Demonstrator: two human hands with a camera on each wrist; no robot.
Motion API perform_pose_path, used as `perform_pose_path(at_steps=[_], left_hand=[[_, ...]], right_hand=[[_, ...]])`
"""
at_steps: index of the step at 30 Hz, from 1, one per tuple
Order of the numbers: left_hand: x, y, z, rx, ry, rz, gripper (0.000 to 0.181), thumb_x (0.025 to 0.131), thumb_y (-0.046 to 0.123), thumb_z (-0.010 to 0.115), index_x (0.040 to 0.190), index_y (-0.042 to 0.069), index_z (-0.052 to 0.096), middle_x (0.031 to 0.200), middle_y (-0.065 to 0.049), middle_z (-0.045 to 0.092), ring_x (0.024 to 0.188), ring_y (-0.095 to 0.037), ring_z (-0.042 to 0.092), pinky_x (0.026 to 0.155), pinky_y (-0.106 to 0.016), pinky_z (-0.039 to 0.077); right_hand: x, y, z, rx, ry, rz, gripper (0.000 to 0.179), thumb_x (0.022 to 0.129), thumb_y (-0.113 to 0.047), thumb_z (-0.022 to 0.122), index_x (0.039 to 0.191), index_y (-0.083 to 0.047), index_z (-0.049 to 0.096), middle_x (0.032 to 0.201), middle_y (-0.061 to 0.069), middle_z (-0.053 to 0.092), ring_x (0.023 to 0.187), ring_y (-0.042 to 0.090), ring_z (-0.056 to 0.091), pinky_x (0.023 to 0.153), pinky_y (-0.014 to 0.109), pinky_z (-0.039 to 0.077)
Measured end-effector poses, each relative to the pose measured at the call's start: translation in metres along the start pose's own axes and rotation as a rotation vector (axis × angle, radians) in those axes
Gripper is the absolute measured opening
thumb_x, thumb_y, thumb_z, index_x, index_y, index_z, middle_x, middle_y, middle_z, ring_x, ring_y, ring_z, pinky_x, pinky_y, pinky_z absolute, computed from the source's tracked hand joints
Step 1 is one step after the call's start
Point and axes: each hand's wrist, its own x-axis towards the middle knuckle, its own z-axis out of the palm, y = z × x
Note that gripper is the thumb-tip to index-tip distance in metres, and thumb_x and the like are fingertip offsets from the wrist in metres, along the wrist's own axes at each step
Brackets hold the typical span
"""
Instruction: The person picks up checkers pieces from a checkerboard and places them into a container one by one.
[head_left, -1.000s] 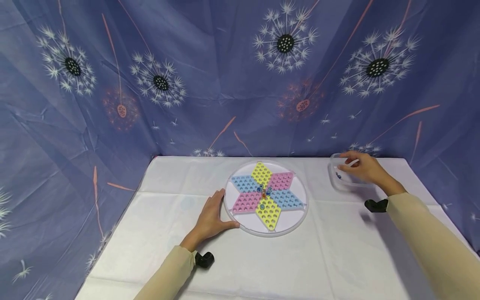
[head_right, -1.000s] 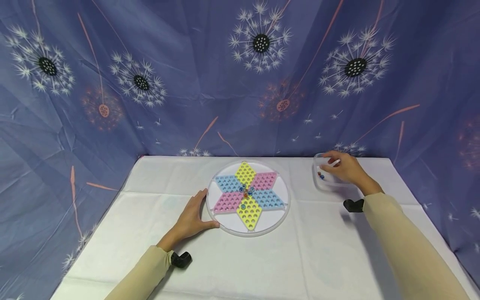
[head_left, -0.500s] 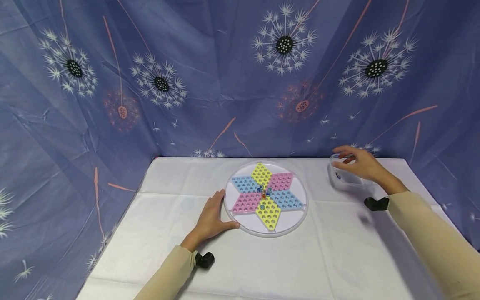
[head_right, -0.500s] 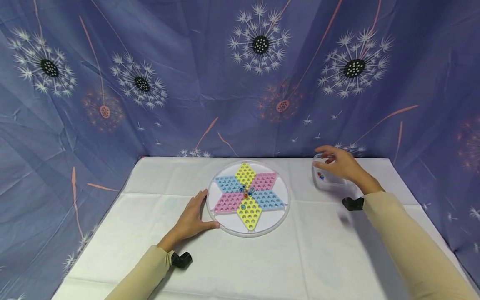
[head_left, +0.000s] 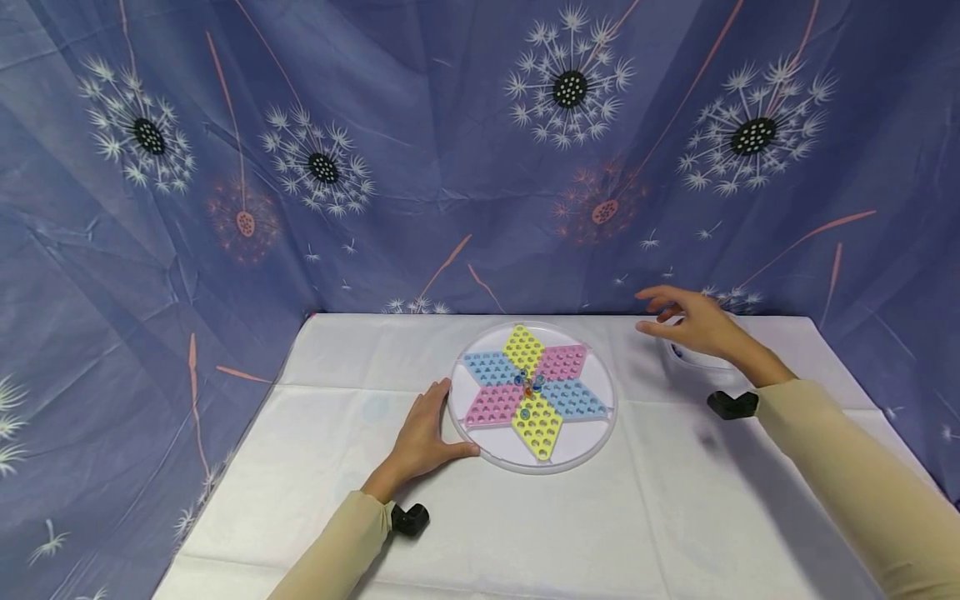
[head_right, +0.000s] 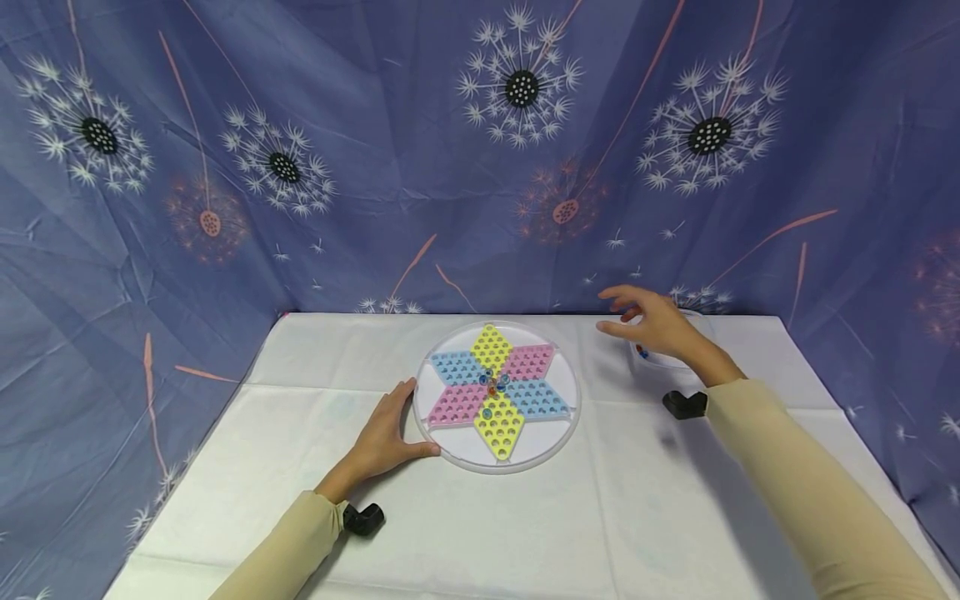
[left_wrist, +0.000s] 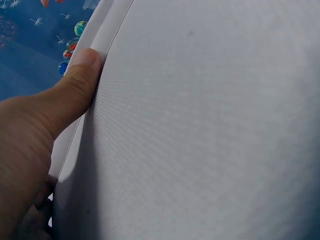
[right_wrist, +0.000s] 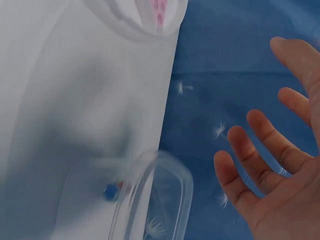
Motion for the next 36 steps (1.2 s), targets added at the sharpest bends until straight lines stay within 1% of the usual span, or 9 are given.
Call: perform_pose_path(at_steps=[7, 11, 21, 26, 31, 33, 36], left_hand=[[0.0, 0.003, -0.001, -0.003, 0.002, -0.005, 0.123, 0.063, 0.054, 0.087, 0.153, 0.0, 0.024, 0.157, -0.016, 0.029, 0.147, -0.031, 0.02, 0.122, -0.043, 0.012], [0.0, 0.003, -0.001, -0.001, -0.002, -0.013, 0.123, 0.063, 0.054, 0.087, 0.153, 0.001, 0.023, 0.157, -0.015, 0.029, 0.147, -0.03, 0.019, 0.122, -0.041, 0.011], [0.001, 0.003, -0.001, 0.005, 0.0, -0.015, 0.123, 0.063, 0.054, 0.087, 0.153, 0.001, 0.023, 0.157, -0.015, 0.028, 0.147, -0.029, 0.019, 0.122, -0.04, 0.011], [0.001, 0.003, 0.0, 0.005, -0.001, -0.012, 0.123, 0.063, 0.055, 0.087, 0.154, 0.001, 0.023, 0.157, -0.015, 0.029, 0.147, -0.029, 0.019, 0.122, -0.04, 0.011], [0.001, 0.003, 0.0, 0.012, 0.003, -0.005, 0.122, 0.063, 0.054, 0.087, 0.153, 0.0, 0.024, 0.157, -0.015, 0.029, 0.147, -0.03, 0.019, 0.122, -0.041, 0.011], [0.001, 0.004, 0.0, 0.011, 0.003, -0.006, 0.122, 0.063, 0.053, 0.087, 0.153, 0.0, 0.024, 0.157, -0.015, 0.029, 0.147, -0.03, 0.019, 0.122, -0.041, 0.011], [0.001, 0.004, -0.001, 0.005, 0.0, -0.011, 0.122, 0.063, 0.053, 0.087, 0.153, 0.0, 0.024, 0.157, -0.015, 0.029, 0.147, -0.03, 0.019, 0.122, -0.042, 0.011]], right_hand=[[0.007, -0.018, 0.01, 0.031, -0.026, -0.042, 0.057, 0.086, -0.04, 0.074, 0.137, -0.024, 0.055, 0.124, 0.016, 0.06, 0.103, 0.032, 0.063, 0.083, 0.049, 0.055], [0.01, -0.026, 0.018, 0.05, -0.05, -0.071, 0.058, 0.086, -0.039, 0.074, 0.138, -0.024, 0.054, 0.123, 0.016, 0.06, 0.102, 0.03, 0.063, 0.082, 0.048, 0.056], [0.024, -0.047, 0.04, 0.101, -0.146, -0.133, 0.06, 0.085, -0.043, 0.074, 0.14, -0.03, 0.051, 0.119, 0.005, 0.061, 0.1, 0.024, 0.063, 0.083, 0.043, 0.055], [0.028, -0.053, 0.056, 0.131, -0.203, -0.18, 0.061, 0.086, -0.038, 0.074, 0.141, -0.024, 0.051, 0.116, 0.008, 0.062, 0.097, 0.023, 0.063, 0.083, 0.042, 0.054], [0.033, -0.057, 0.075, 0.186, -0.237, -0.237, 0.057, 0.087, -0.028, 0.075, 0.139, -0.018, 0.054, 0.114, 0.016, 0.062, 0.098, 0.027, 0.063, 0.086, 0.047, 0.054], [0.035, -0.058, 0.083, 0.198, -0.248, -0.247, 0.056, 0.087, -0.027, 0.075, 0.138, -0.016, 0.055, 0.115, 0.019, 0.062, 0.098, 0.029, 0.063, 0.086, 0.047, 0.054], [0.036, -0.057, 0.094, 0.198, -0.248, -0.243, 0.053, 0.086, -0.024, 0.076, 0.135, -0.016, 0.058, 0.114, 0.018, 0.063, 0.097, 0.031, 0.063, 0.084, 0.045, 0.055]])
